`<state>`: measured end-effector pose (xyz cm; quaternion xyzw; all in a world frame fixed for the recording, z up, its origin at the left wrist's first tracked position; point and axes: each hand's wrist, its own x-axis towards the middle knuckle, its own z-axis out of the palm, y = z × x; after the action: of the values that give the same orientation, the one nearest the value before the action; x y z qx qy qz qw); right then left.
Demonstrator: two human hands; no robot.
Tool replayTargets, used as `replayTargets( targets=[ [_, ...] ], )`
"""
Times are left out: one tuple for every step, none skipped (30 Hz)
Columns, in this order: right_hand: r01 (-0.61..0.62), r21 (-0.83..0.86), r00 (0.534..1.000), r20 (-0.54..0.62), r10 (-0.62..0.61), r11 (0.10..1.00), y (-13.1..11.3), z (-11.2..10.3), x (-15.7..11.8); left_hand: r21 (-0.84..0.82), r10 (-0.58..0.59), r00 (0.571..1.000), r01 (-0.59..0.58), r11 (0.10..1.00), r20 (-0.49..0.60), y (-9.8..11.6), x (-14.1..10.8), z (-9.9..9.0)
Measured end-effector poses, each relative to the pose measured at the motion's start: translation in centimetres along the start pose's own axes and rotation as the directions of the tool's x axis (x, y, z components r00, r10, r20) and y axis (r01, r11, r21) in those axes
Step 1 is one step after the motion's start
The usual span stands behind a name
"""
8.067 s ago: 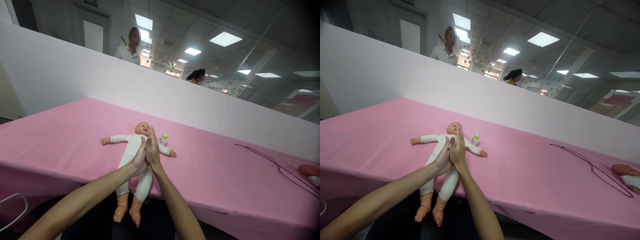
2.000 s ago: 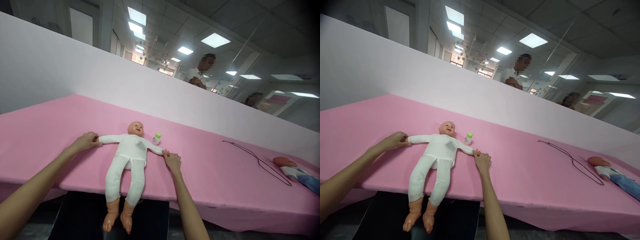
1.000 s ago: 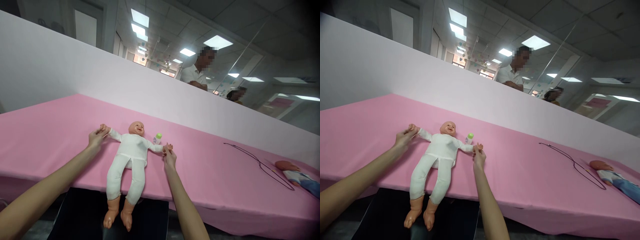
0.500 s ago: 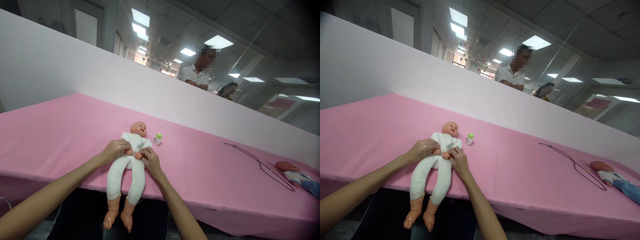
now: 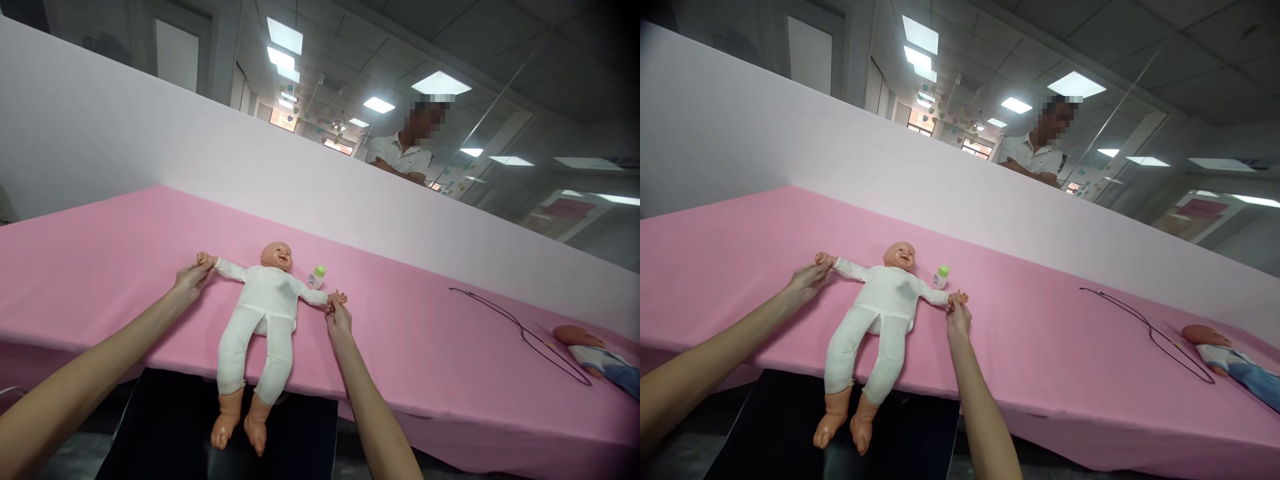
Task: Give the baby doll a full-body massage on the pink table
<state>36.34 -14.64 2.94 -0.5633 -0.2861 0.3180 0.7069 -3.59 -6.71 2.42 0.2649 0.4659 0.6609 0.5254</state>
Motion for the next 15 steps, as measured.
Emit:
replayTargets(
  targets=[
    [0.007,-0.002,1.0,-0.003,-0.007,1.0,-0.1,0.1,-0.1,-0.016,0.0,1.0,0.0,1.0,0.005,0.1,0.0,0.0],
    [0.024,-0.004,1.0,-0.003,-0.024,1.0,-0.4,0.3,-0.3,-0.025,0.012,1.0,-0.012,1.0,0.0,0.4,-0.3,0.2],
    [0.059,-0.01,0.998,0.002,-0.059,0.998,-0.9,0.8,-0.6,-0.017,0.049,0.999,-0.049,0.999,0.005,0.7,-0.8,0.6],
    [0.114,-0.023,0.993,0.017,-0.113,0.993,-1.4,1.3,-1.2,0.013,0.119,0.992,-0.119,0.993,0.03,1.0,-1.6,1.2],
    [0.186,-0.047,0.982,0.047,-0.184,0.981,-2.0,2.0,-1.8,0.061,0.212,0.974,-0.217,0.974,0.084,1.2,-2.4,1.8],
    [0.276,-0.08,0.959,0.097,-0.268,0.958,-2.4,2.6,-2.6,0.124,0.309,0.936,-0.332,0.935,0.171,1.4,-3.3,2.4],
    [0.377,-0.122,0.919,0.175,-0.354,0.918,-2.7,3.2,-3.5,0.192,0.386,0.877,-0.447,0.873,0.288,1.5,-4.2,2.9],
    [0.48,-0.169,0.86,0.286,-0.423,0.861,-2.7,3.7,-4.4,0.253,0.425,0.799,-0.556,0.792,0.425,1.4,-5.1,3.3],
    [0.582,-0.211,0.779,0.421,-0.464,0.785,-2.6,4.1,-5.4,0.296,0.428,0.71,-0.653,0.697,0.559,1.1,-5.8,3.6],
    [0.674,-0.243,0.687,0.552,-0.472,0.697,-2.2,4.4,-6.3,0.317,0.399,0.617,-0.736,0.599,0.678,0.8,-6.4,3.8],
    [0.748,-0.265,0.602,0.658,-0.453,0.609,-1.8,4.6,-7.0,0.315,0.356,0.526,-0.804,0.505,0.773,0.4,-6.9,3.8],
    [0.798,-0.281,0.538,0.732,-0.419,0.534,-1.3,4.7,-7.6,0.297,0.315,0.449,-0.854,0.428,0.836,0.0,-7.3,3.8],
    [0.825,-0.293,0.503,0.772,-0.389,0.484,-0.8,4.8,-7.9,0.278,0.29,0.395,-0.886,0.371,0.872,-0.4,-7.5,3.8],
    [0.833,-0.301,0.493,0.784,-0.377,0.464,-0.5,4.8,-8.0,0.277,0.285,0.377,-0.9,0.337,0.881,-0.6,-7.6,3.7],
    [0.825,-0.301,0.506,0.771,-0.386,0.478,-0.4,4.8,-7.9,0.292,0.294,0.392,-0.897,0.331,0.872,-0.7,-7.7,3.7]
  ],
)
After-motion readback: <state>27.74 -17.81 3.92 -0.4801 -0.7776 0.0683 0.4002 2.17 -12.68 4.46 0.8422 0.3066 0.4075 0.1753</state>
